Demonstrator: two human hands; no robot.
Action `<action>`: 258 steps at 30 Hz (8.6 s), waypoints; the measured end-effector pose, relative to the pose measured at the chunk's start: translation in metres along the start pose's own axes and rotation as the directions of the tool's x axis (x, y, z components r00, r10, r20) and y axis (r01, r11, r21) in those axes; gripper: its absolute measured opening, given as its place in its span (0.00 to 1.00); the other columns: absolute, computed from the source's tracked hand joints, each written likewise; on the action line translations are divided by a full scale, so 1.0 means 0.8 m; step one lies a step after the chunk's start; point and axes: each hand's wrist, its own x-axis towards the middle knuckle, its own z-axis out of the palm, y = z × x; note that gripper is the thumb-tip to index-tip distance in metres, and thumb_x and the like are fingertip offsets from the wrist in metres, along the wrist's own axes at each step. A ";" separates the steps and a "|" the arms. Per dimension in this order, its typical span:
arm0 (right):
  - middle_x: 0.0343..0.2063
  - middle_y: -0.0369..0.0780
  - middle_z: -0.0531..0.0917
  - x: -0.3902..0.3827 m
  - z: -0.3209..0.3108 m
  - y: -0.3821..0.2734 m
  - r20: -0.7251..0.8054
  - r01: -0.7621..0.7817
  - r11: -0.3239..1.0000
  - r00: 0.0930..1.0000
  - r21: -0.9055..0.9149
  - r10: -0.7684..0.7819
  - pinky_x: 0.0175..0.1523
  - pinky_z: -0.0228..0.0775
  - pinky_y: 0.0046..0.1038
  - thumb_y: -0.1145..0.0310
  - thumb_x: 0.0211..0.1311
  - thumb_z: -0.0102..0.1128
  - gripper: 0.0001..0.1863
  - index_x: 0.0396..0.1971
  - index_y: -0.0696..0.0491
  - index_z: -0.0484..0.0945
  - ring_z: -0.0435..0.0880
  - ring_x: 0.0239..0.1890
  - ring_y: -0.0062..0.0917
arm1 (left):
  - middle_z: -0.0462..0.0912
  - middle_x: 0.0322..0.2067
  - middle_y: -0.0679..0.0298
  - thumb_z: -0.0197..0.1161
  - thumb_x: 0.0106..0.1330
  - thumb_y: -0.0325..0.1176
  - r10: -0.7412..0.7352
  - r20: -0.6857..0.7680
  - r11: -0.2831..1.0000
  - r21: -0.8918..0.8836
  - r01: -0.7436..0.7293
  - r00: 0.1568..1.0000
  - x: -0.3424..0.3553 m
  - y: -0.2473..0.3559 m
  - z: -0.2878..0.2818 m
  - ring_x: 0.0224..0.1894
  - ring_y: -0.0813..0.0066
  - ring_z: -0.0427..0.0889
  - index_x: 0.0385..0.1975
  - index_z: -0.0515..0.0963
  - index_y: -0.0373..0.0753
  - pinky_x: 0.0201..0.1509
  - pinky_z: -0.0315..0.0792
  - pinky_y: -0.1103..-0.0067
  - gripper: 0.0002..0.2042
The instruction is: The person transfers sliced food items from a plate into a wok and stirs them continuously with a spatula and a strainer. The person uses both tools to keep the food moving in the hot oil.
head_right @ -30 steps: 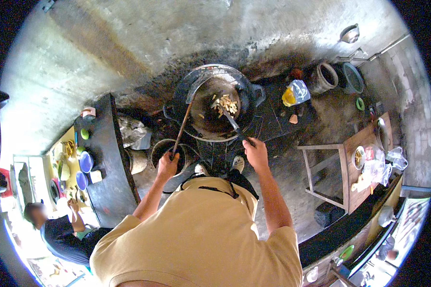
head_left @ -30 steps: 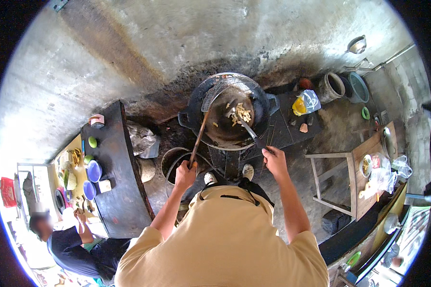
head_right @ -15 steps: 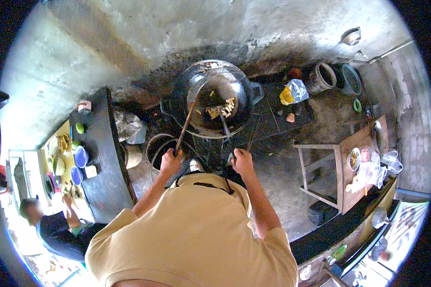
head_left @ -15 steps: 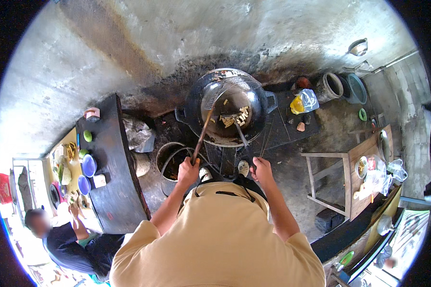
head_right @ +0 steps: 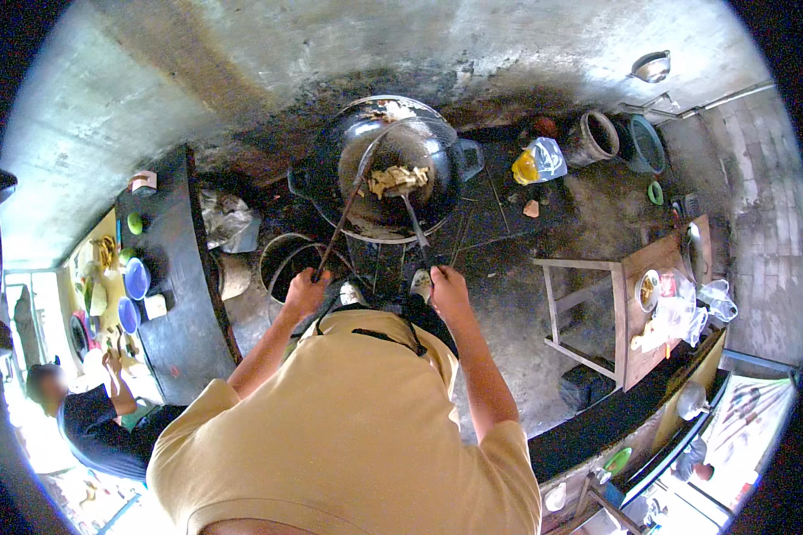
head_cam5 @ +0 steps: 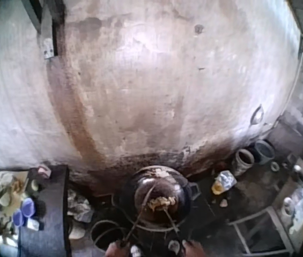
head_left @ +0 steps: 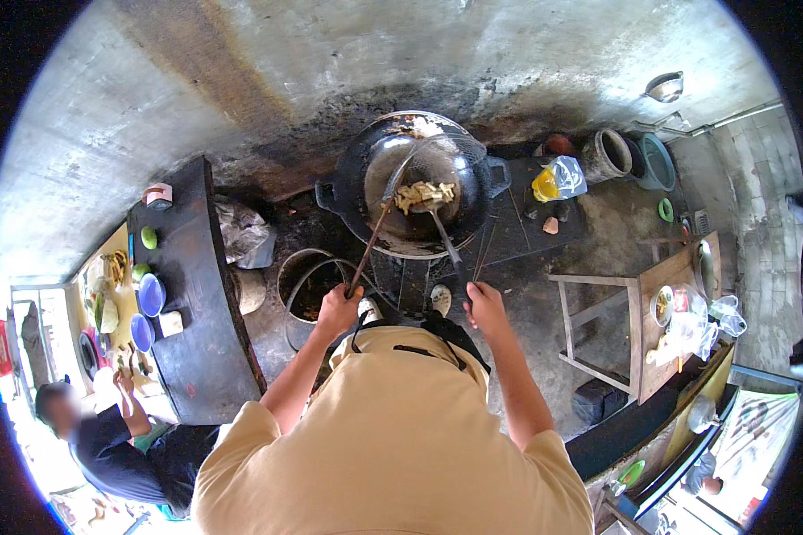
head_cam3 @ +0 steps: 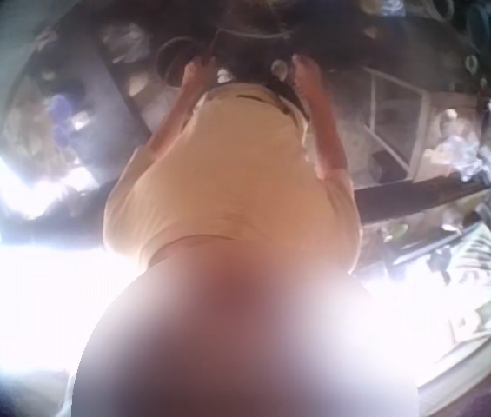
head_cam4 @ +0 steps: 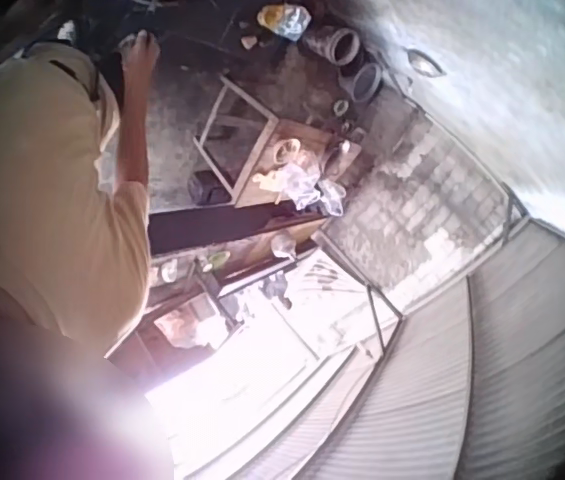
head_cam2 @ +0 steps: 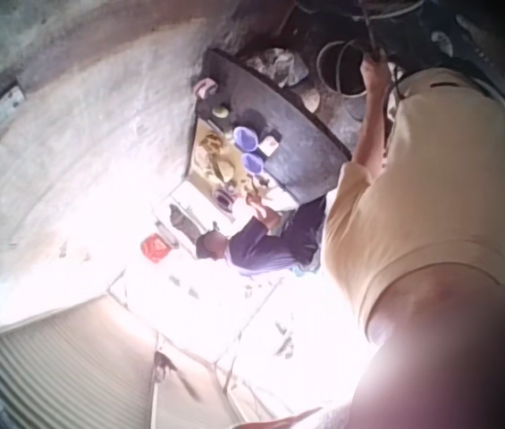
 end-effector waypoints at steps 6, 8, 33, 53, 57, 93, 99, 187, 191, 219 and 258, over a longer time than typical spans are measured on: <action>0.20 0.38 0.77 0.007 0.017 0.002 -0.056 0.192 0.975 0.978 -0.111 -0.199 0.18 0.59 0.25 0.58 0.72 0.54 0.17 0.44 0.59 0.79 0.71 0.13 0.20 | 0.82 0.36 0.37 0.59 0.69 0.50 -0.034 -0.011 0.999 -0.021 0.033 0.999 -0.008 0.009 -0.025 0.45 0.37 0.81 0.41 0.78 0.29 0.47 0.74 0.57 0.24; 0.21 0.41 0.79 -0.011 0.017 -0.004 -0.035 0.188 0.968 0.980 -0.167 -0.196 0.21 0.62 0.27 0.58 0.71 0.55 0.18 0.45 0.59 0.79 0.73 0.15 0.24 | 0.82 0.36 0.37 0.59 0.69 0.50 -0.055 -0.019 0.998 0.007 0.055 0.998 -0.009 0.013 -0.034 0.45 0.37 0.81 0.41 0.78 0.29 0.47 0.74 0.58 0.23; 0.39 0.49 0.85 -0.024 0.027 -0.089 -0.049 0.195 0.428 0.867 -0.883 -0.495 0.46 0.78 0.47 0.61 0.63 0.60 0.22 0.57 0.50 0.76 0.86 0.39 0.47 | 0.82 0.31 0.38 0.62 0.66 0.49 0.005 -0.115 1.000 0.009 -0.004 0.993 0.003 -0.007 -0.037 0.41 0.37 0.82 0.37 0.78 0.30 0.43 0.75 0.58 0.22; 0.27 0.35 0.74 0.021 0.027 0.053 0.438 -0.445 0.277 0.894 0.852 0.090 0.26 0.58 0.23 0.56 0.77 0.46 0.18 0.55 0.53 0.71 0.66 0.22 0.19 | 0.82 0.36 0.37 0.59 0.68 0.52 -0.053 0.020 0.990 -0.132 0.055 0.998 0.025 -0.018 0.019 0.46 0.38 0.82 0.39 0.80 0.29 0.49 0.75 0.59 0.25; 0.29 0.33 0.74 0.029 0.028 0.057 0.509 -0.513 0.223 0.857 0.829 0.077 0.28 0.59 0.24 0.54 0.77 0.43 0.20 0.53 0.56 0.72 0.67 0.24 0.19 | 0.82 0.35 0.37 0.59 0.68 0.52 -0.056 0.048 0.987 -0.149 0.063 0.997 0.030 -0.018 0.016 0.46 0.38 0.81 0.39 0.80 0.29 0.49 0.74 0.58 0.25; 0.44 0.54 0.85 -0.026 -0.020 0.032 0.044 0.352 0.540 0.864 -0.765 -0.502 0.51 0.76 0.45 0.51 0.67 0.59 0.27 0.57 0.55 0.77 0.85 0.45 0.48 | 0.82 0.35 0.36 0.58 0.68 0.53 -0.066 -0.030 0.998 -0.007 0.066 0.997 0.005 -0.019 -0.023 0.45 0.36 0.81 0.39 0.79 0.30 0.47 0.74 0.58 0.25; 0.30 0.46 0.84 0.034 0.032 0.030 0.105 0.394 0.834 0.917 -0.385 -0.385 0.33 0.74 0.35 0.55 0.70 0.58 0.18 0.42 0.57 0.81 0.83 0.26 0.33 | 0.81 0.33 0.36 0.59 0.69 0.52 -0.051 -0.085 0.998 -0.030 0.049 0.995 0.011 -0.009 -0.024 0.44 0.35 0.81 0.37 0.79 0.30 0.46 0.74 0.57 0.24; 0.27 0.41 0.84 0.104 -0.055 -0.031 0.057 0.335 0.901 0.941 -0.277 -0.332 0.27 0.70 0.25 0.62 0.72 0.57 0.19 0.59 0.52 0.79 0.79 0.21 0.24 | 0.82 0.29 0.41 0.60 0.66 0.52 -0.247 -0.076 0.956 -0.184 0.230 0.966 -0.041 0.022 0.033 0.37 0.45 0.84 0.37 0.79 0.28 0.42 0.74 0.62 0.25; 0.41 0.53 0.85 0.042 -0.077 -0.043 0.118 0.525 0.573 0.793 -0.629 -0.597 0.49 0.75 0.43 0.61 0.65 0.61 0.22 0.57 0.54 0.79 0.84 0.43 0.51 | 0.82 0.28 0.43 0.61 0.66 0.52 -0.245 -0.127 0.954 -0.208 0.216 0.961 -0.045 0.020 0.023 0.35 0.47 0.84 0.37 0.79 0.28 0.41 0.74 0.63 0.25; 0.20 0.30 0.75 0.018 -0.095 -0.065 0.122 0.347 0.913 0.937 -0.214 -0.327 0.22 0.59 0.18 0.69 0.69 0.60 0.22 0.62 0.55 0.76 0.68 0.18 0.10 | 0.82 0.30 0.39 0.60 0.67 0.50 -0.179 -0.110 0.977 -0.140 0.163 0.978 -0.047 0.005 -0.006 0.39 0.41 0.83 0.39 0.79 0.29 0.42 0.74 0.61 0.24; 0.21 0.36 0.75 0.025 0.001 -0.053 0.210 -0.192 0.853 0.973 0.485 0.099 0.14 0.48 0.22 0.63 0.73 0.51 0.09 0.48 0.49 0.71 0.59 0.09 0.15 | 0.82 0.34 0.35 0.60 0.67 0.50 -0.164 -0.128 0.974 -0.181 0.139 0.978 -0.036 0.012 -0.022 0.44 0.37 0.82 0.40 0.80 0.28 0.47 0.74 0.58 0.24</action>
